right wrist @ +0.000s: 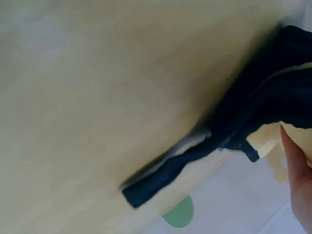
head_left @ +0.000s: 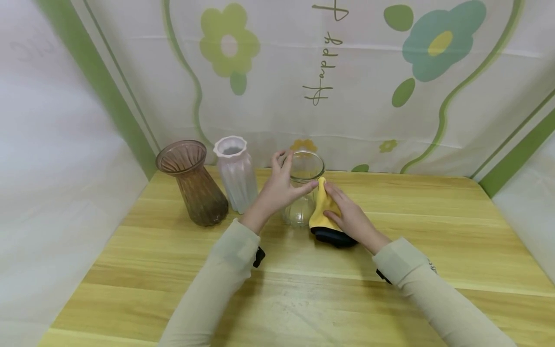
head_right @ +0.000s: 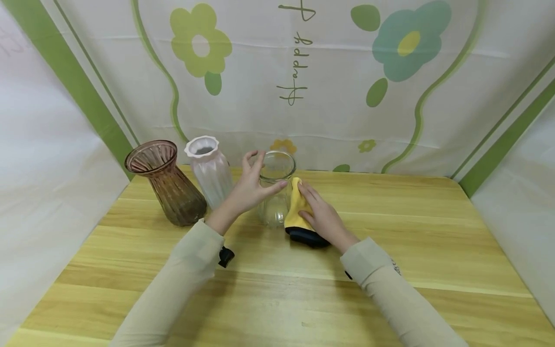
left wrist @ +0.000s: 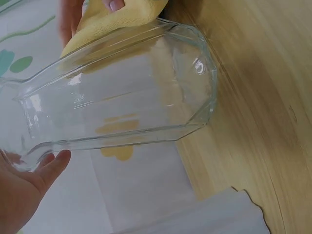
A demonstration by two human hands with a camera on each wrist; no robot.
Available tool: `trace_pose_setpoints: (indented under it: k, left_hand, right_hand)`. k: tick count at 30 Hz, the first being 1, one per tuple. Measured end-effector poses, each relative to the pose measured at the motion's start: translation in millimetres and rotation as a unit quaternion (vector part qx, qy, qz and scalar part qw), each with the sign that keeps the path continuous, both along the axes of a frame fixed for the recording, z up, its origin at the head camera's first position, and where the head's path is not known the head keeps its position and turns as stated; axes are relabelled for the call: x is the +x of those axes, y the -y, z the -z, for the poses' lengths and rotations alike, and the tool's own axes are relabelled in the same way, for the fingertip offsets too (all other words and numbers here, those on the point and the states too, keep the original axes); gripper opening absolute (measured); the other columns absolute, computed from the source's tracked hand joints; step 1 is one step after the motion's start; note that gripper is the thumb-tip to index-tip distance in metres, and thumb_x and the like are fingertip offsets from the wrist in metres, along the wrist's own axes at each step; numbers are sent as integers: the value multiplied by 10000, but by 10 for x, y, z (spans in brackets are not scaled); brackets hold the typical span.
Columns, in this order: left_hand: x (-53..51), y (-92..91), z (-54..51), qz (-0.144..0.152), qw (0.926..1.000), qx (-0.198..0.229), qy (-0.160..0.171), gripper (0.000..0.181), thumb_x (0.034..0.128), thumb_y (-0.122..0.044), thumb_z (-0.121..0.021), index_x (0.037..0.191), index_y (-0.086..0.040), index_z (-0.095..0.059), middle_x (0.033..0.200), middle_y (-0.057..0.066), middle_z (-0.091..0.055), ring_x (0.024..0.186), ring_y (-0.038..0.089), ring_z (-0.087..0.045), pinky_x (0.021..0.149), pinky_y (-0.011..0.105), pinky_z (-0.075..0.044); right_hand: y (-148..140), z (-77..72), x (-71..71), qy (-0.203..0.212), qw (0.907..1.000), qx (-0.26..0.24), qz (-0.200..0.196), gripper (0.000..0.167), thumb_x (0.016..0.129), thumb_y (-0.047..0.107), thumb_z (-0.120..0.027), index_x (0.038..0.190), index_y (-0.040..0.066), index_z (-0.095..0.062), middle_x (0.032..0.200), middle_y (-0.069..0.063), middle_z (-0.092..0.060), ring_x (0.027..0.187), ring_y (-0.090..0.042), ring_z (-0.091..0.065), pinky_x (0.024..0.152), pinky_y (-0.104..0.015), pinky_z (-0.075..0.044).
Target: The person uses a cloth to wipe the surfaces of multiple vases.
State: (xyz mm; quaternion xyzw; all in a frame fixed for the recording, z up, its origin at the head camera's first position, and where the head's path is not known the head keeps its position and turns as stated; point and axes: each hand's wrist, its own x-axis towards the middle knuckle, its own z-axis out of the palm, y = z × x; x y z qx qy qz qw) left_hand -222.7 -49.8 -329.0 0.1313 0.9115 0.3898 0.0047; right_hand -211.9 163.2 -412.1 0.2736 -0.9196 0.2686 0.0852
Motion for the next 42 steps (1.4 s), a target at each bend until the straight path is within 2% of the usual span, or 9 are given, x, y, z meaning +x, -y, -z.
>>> trace_pose_setpoints:
  k: [3, 9, 14, 19, 22, 26, 28, 34, 42]
  left_hand:
    - [9, -9, 2, -107, 9999, -71, -72, 1024, 844, -584, -618, 1552, -138, -28, 1569, 111, -23, 1085, 346, -589, 784, 387, -557]
    - [12, 8, -8, -65, 9998, 52, -196, 961, 862, -533, -627, 1547, -106, -106, 1559, 158, -90, 1280, 419, -457, 978, 490, -488]
    - [5, 49, -45, 68, 9997, 43, -242, 899, 872, -469, -640, 1538, -95, -167, 1566, 197, -116, 1389, 440, -306, 1069, 566, -374]
    - [-3, 72, -72, 171, 9997, 25, -147, 880, 878, -439, -636, 1537, -91, -168, 1583, 177, -99, 1435, 422, -216, 1117, 576, -295]
    - [-8, 61, -62, 223, 9997, 85, -73, 870, 890, -427, -613, 1539, -80, -149, 1592, 167, -62, 1447, 412, -186, 1128, 570, -281]
    - [-10, 27, -39, 166, 9996, 210, 7, 905, 879, -463, -616, 1544, -94, -126, 1600, 134, -25, 1458, 399, -143, 1119, 588, -283]
    - [-8, 10, -27, 96, 9996, 266, 26, 939, 862, -497, -633, 1548, -116, -116, 1603, 117, -8, 1462, 394, -126, 1112, 598, -285]
    - [8, -24, -9, -49, 9994, 337, -17, 1011, 820, -553, -667, 1550, -131, -109, 1599, 114, 27, 1459, 407, -127, 1106, 607, -289]
    - [14, -21, 0, -313, 9986, -169, -394, 943, 856, -579, -607, 1544, -123, -151, 1586, 133, -112, 1416, 440, -226, 1102, 619, -292]
  right_hand:
    - [-19, 30, 1, 59, 10000, 34, -18, 743, 885, 93, -658, 1504, 30, -251, 1516, -218, -332, 1335, -422, -401, 1036, -546, -411]
    - [9, 33, 12, -69, 9997, -228, 26, 731, 893, 113, -651, 1508, 57, -261, 1525, -194, -326, 1330, -412, -411, 1030, -546, -416]
    - [85, -63, 21, -251, 9987, -418, 113, 736, 897, 122, -649, 1510, 49, -250, 1530, -200, -312, 1307, -422, -434, 1008, -539, -437]
    - [146, -167, 32, -404, 9977, -505, 212, 754, 886, 125, -661, 1508, 31, -246, 1520, -216, -320, 1265, -438, -473, 959, -531, -474]
    - [162, -175, 32, -484, 9977, -428, 224, 748, 881, 129, -665, 1498, 7, -259, 1512, -227, -325, 1185, -442, -533, 916, -509, -503]
    - [157, -130, 20, -692, 9969, -337, 186, 729, 866, 109, -678, 1475, -22, -298, 1495, -242, -344, 912, -409, -636, 807, -469, -546]
    - [146, -105, 14, -744, 9966, -328, 146, 719, 857, 96, -686, 1464, -27, -320, 1488, -244, -354, 890, -403, -642, 798, -466, -550]
    - [85, -32, 20, -519, 9986, -78, 100, 700, 861, 104, -686, 1460, -10, -341, 1469, -225, -388, 1139, -437, -570, 912, -502, -512]
    - [-4, 71, 33, -102, 9987, 498, -9, 694, 892, 108, -651, 1479, -5, -299, 1464, -237, -387, 1067, -425, -606, 853, -480, -537]
